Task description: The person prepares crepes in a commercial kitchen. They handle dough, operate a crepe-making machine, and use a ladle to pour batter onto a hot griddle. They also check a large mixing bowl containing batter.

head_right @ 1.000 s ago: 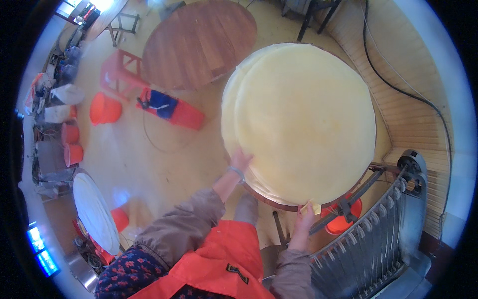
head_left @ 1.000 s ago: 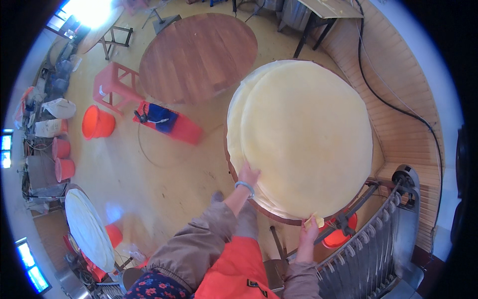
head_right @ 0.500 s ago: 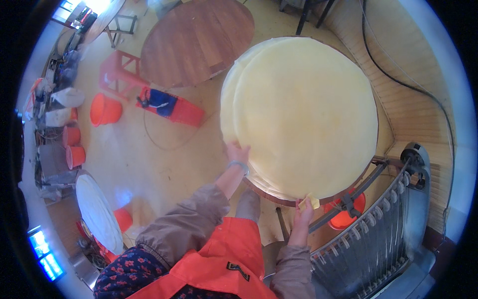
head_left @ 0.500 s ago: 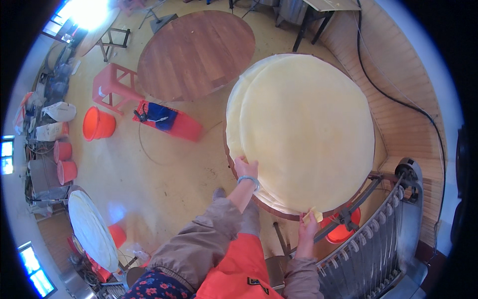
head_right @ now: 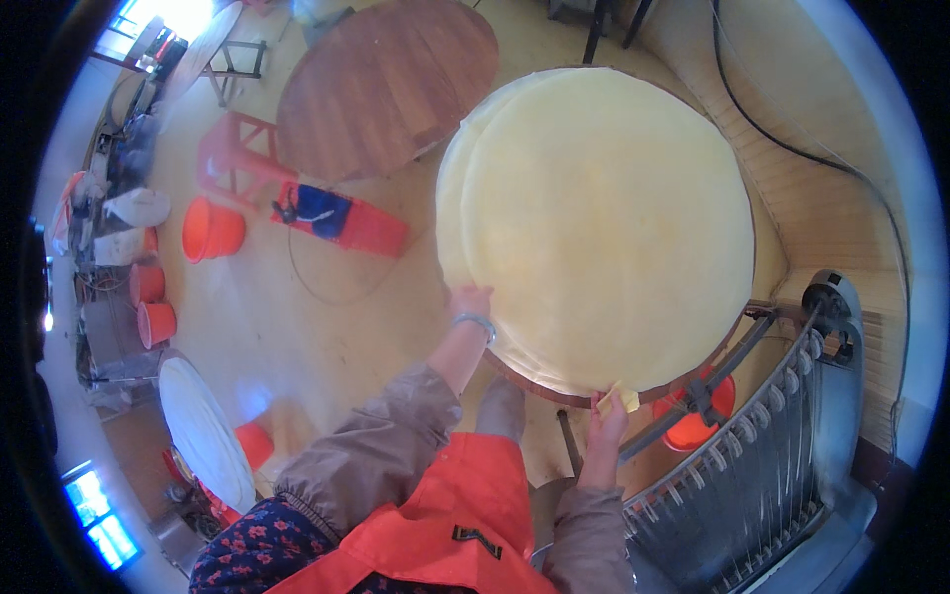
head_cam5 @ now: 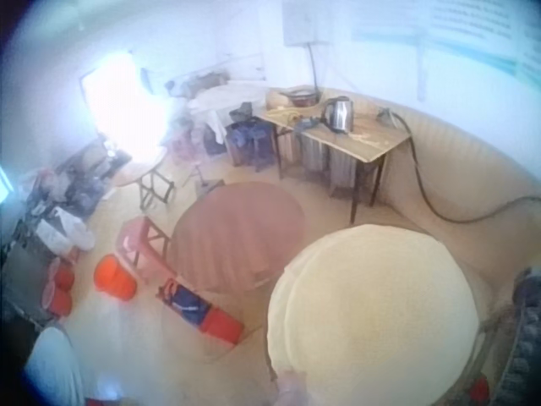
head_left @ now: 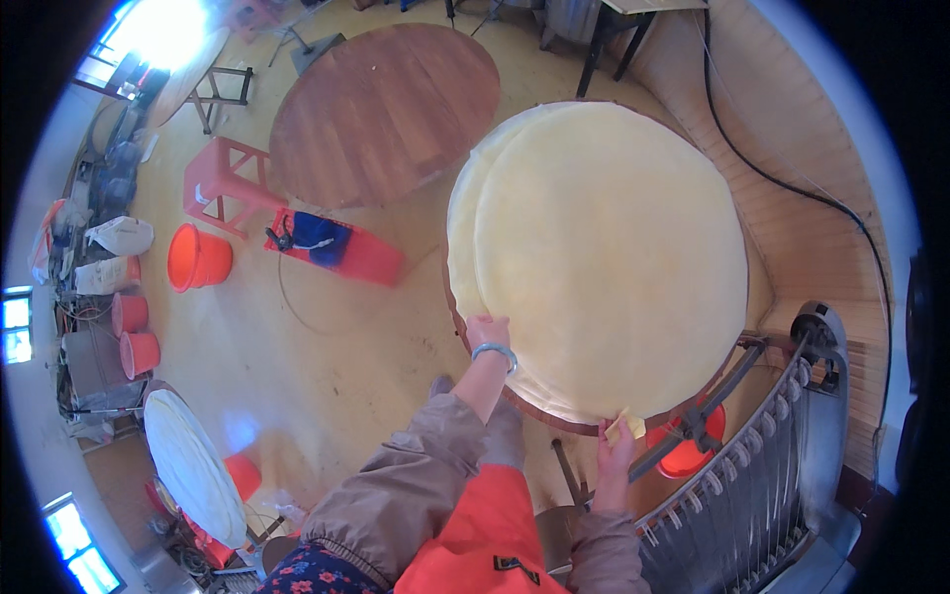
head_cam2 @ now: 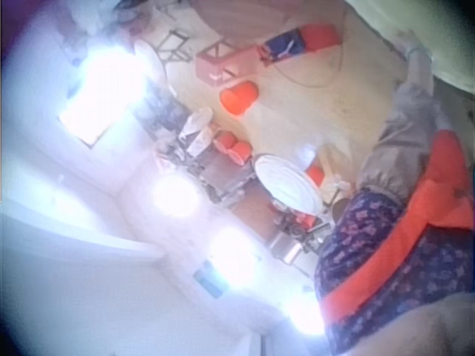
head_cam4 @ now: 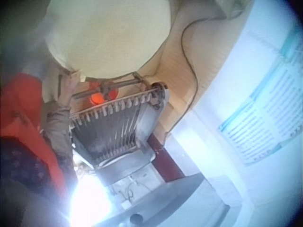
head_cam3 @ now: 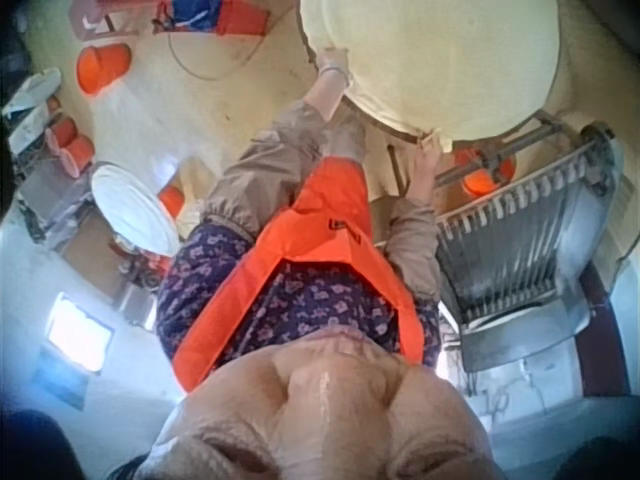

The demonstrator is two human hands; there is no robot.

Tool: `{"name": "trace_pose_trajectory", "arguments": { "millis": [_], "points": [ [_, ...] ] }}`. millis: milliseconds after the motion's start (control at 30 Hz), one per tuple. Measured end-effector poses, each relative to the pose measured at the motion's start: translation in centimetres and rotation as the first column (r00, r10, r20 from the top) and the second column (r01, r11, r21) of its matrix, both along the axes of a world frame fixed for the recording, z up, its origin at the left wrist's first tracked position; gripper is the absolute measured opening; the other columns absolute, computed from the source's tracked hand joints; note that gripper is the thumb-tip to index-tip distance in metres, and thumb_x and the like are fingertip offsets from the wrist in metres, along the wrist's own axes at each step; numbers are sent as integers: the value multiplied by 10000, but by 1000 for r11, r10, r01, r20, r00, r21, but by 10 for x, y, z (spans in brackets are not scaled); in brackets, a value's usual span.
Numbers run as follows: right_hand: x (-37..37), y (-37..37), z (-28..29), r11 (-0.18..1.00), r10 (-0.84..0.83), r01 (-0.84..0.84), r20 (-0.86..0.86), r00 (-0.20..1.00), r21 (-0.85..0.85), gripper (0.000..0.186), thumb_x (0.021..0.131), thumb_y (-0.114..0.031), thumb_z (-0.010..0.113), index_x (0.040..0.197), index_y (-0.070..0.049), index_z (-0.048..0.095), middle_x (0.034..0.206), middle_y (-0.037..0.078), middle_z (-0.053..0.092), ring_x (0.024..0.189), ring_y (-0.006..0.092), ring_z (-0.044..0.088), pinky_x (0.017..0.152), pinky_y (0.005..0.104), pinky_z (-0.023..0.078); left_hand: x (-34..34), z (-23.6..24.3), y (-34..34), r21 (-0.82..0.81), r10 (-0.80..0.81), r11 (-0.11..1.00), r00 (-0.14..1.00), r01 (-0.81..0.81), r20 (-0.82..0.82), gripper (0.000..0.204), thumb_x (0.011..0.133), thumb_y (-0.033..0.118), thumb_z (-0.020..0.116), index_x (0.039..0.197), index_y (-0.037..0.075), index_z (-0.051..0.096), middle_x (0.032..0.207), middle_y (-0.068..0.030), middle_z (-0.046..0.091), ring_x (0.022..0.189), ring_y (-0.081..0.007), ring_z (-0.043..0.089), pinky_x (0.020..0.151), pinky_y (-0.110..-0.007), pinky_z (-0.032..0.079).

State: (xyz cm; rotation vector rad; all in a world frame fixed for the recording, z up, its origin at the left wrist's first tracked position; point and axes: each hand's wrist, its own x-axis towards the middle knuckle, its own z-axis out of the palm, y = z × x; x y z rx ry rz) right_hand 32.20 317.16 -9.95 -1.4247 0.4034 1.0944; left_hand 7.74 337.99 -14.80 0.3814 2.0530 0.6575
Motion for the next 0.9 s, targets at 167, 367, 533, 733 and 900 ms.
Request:
{"name": "trace_pose_trajectory", "arguments": {
  "millis": [167,367,533,733,900],
  "points": [
    [1,0,1,999,-27,27,-1,1000,-29,278,905,-145,555,1174,-76,534,1077,43,560,941,186,544,818,352,491,5,-6,-20,165,-19,986,994,2,106,359,691,141,739,968,-1,561,877,-138,635,799,-241,616,758,-351,497],
    [4,-2,-4,999,-32,32,-12,999,-27,290,909,-146,556,1192,-96,516,1090,49,570,960,192,554,823,361,504,1,24,-21,-13,-249,967,954,254,165,338,723,226,750,918,-3,596,883,-98,651,766,-203,606,723,-333,492],
    [9,-8,-10,999,-13,16,-104,994,28,208,919,-142,548,1120,-86,549,1034,72,594,928,209,575,816,381,511,5,49,-13,77,-226,974,868,214,442,316,754,196,719,1002,39,601,966,-73,640,856,-188,609,784,-307,484],
    [6,-12,-2,998,6,18,-332,943,68,194,921,-129,536,1089,-36,560,1025,132,591,951,268,578,859,421,496,12,80,-15,54,-63,998,551,33,832,477,800,136,660,1215,105,428,1123,-80,573,1031,-213,589,898,-432,482],
    [-23,-1,34,987,47,41,-518,854,157,232,910,-129,549,1123,-37,551,1135,181,549,1077,322,537,963,470,439,25,91,-16,-8,-129,982,705,188,697,316,846,105,603,1093,-41,472,1056,-194,564,896,-300,625,750,-433,567]
  ]
}}
